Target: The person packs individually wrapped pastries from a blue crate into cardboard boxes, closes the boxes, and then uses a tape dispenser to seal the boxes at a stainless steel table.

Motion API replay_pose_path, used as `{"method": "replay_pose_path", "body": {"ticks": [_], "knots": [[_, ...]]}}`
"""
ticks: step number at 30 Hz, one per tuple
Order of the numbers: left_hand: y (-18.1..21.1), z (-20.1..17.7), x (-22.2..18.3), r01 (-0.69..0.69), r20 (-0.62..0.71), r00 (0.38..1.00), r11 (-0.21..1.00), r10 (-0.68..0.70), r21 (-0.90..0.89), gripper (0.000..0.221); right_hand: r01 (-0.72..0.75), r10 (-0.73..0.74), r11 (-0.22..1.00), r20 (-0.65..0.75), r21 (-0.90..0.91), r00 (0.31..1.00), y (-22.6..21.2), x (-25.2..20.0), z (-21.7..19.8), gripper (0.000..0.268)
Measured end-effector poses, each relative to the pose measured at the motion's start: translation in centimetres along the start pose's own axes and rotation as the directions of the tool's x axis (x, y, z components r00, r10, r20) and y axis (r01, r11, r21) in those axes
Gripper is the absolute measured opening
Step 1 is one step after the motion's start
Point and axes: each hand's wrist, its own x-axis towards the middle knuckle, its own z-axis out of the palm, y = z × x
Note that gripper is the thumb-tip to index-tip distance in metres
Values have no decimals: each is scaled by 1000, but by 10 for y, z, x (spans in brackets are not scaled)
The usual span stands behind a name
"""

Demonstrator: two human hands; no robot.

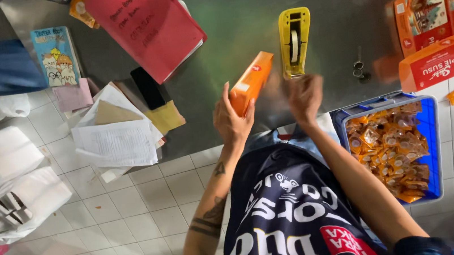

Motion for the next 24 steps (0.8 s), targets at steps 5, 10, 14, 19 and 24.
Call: {"method": "replay_pose_path", "body": {"ticks": [5,10,14,19,24], "knots": [[13,37,10,-130,-41,991,983,125,-134,66,-18,28,998,197,-53,980,18,29,5,32],[8,41,11,-244,-115,969,928,220,-283,69,-127,119,991,185,33,975,32,31,13,24],[-1,28,5,-229,-10,970,906,241,-357,56,-244,239,970,179,5,954,25,3,4,32],[-3,27,1,-227,26,968,916,249,-330,55,-283,301,954,289,-102,909,86,3,19,32],[-13,30,-12,-204,51,968,891,245,-405,59,-328,345,934,594,-142,726,104,-4,0,37]]}}
